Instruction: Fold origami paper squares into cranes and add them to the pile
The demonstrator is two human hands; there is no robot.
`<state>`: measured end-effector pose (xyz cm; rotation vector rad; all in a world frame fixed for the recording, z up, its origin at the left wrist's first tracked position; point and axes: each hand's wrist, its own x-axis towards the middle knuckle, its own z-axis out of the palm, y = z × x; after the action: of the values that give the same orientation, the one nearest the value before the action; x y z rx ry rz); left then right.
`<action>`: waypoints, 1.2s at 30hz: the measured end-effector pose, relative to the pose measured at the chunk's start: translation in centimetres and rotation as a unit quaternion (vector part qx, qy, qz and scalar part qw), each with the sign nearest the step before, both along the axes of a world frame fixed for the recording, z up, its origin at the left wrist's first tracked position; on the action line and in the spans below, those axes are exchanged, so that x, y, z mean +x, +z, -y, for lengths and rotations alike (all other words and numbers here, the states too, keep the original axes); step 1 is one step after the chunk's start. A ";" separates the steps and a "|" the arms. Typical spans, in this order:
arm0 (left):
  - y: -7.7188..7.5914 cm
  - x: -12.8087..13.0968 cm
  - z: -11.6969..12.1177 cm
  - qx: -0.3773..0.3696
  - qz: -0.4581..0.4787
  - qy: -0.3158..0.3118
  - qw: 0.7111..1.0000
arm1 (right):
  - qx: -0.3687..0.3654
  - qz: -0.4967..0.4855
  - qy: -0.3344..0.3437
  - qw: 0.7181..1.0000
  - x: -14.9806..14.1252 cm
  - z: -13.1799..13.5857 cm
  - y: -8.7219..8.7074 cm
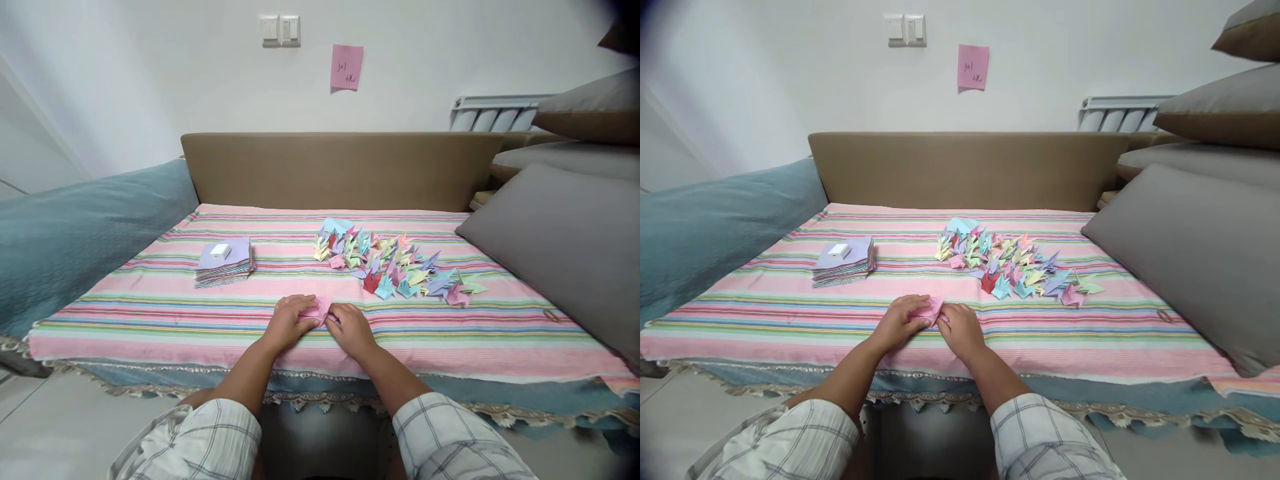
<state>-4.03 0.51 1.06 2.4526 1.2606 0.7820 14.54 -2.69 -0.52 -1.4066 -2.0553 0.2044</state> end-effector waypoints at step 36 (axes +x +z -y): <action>0.6 1.0 1.2 -0.013 -0.024 0.009 1.000 | -0.034 -0.121 0.080 0.989 2.2 -0.7 0.4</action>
<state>-3.07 -0.72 1.62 2.4564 1.3029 0.7096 16.75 -1.96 -0.11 -1.1902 -1.9735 0.4920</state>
